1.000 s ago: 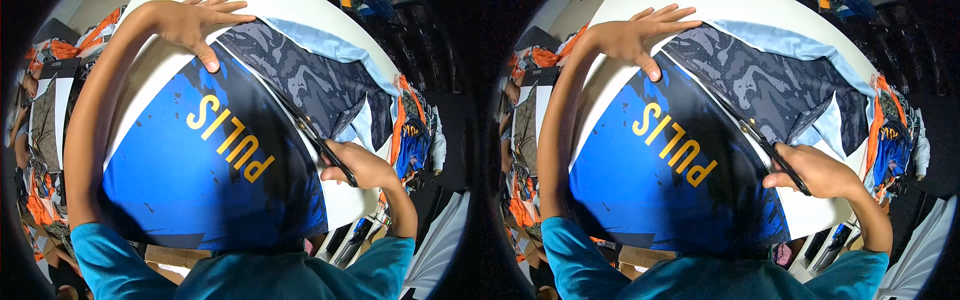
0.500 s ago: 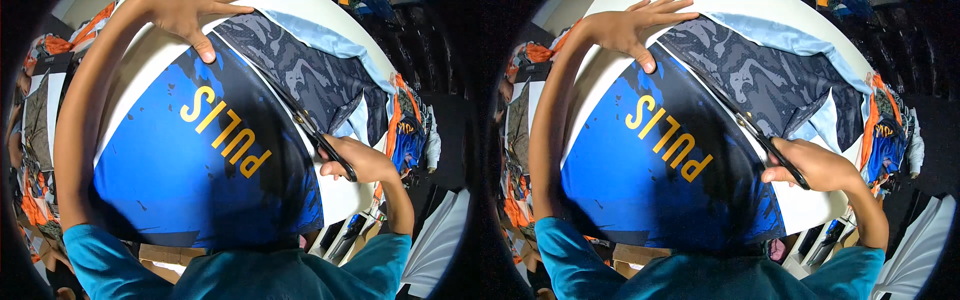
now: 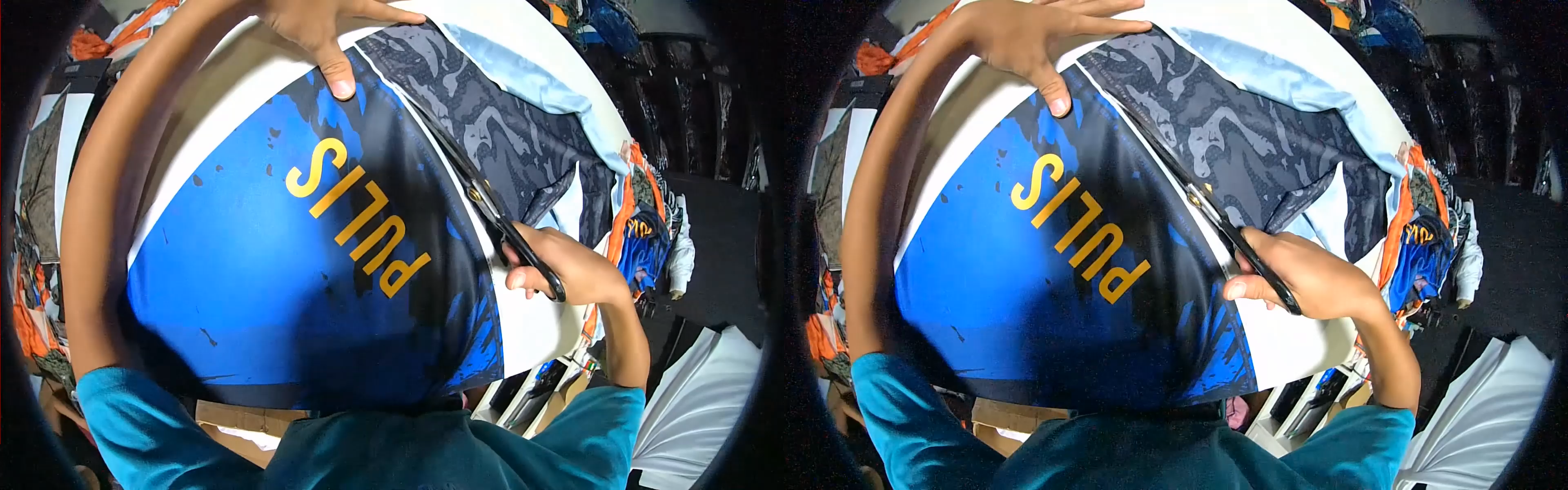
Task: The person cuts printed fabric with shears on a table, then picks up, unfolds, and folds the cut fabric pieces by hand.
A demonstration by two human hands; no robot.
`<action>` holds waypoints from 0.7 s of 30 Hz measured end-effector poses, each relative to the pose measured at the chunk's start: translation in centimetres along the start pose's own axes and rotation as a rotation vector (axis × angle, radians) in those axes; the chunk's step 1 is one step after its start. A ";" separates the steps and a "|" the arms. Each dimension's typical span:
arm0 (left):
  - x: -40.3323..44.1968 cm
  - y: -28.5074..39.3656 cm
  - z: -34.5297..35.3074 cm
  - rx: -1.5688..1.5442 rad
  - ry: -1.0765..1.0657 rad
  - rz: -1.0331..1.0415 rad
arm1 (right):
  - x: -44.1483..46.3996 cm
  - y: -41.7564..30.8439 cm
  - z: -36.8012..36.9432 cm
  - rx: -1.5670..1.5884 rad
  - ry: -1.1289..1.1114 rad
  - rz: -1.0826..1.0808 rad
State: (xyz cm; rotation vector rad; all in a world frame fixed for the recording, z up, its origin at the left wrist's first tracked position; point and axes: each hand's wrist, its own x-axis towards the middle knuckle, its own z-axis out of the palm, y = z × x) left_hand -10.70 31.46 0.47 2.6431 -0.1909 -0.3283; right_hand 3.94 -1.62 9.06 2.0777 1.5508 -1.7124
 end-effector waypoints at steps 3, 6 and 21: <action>-0.2 0.0 -0.3 0.141 0.011 -0.005 | -0.2 -0.2 -0.2 -0.036 -0.002 0.019; -0.5 1.0 -0.9 0.158 -0.034 -0.061 | -0.2 0.0 0.1 -0.037 -0.002 0.017; -0.6 1.4 -1.2 0.166 -0.071 -0.094 | 0.2 -0.2 0.0 0.033 -0.044 0.042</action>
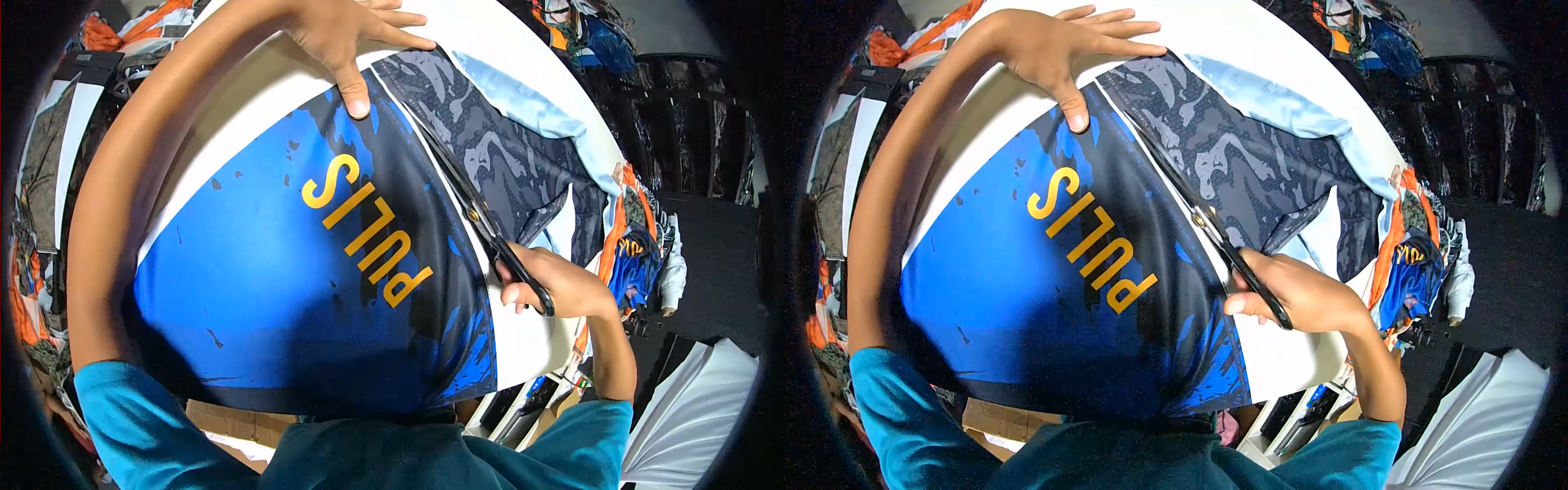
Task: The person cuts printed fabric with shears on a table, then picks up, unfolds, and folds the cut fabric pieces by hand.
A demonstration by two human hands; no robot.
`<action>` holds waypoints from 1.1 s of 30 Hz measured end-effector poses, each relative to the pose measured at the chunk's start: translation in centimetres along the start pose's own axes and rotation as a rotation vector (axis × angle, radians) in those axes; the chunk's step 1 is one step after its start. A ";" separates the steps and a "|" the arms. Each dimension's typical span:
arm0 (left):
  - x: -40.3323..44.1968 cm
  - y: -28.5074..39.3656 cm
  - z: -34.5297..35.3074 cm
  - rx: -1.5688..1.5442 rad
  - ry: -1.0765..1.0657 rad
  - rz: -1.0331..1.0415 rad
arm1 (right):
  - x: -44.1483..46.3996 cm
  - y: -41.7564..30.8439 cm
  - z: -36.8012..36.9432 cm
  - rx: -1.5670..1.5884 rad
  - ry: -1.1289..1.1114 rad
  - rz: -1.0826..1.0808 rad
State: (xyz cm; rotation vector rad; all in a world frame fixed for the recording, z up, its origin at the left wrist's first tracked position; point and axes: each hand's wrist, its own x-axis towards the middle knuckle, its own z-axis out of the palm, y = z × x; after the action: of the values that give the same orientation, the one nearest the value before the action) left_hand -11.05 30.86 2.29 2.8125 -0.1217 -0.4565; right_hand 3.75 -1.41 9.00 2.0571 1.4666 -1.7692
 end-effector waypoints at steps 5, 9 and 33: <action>0.0 0.1 -0.1 0.002 0.001 -0.011 | 0.1 -0.3 -0.1 -0.028 0.009 0.000; -0.2 0.2 -0.1 -0.003 -0.002 -0.019 | 0.1 -0.7 0.0 -0.036 0.022 -0.004; -0.3 1.1 1.5 0.055 0.206 -0.203 | 0.8 -1.9 -1.0 -0.055 -0.002 0.000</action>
State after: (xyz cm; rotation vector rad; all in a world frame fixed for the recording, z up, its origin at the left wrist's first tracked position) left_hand -11.85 29.42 1.36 2.9190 0.1986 -0.2057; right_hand 3.16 0.67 9.64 2.0289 1.4976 -1.7105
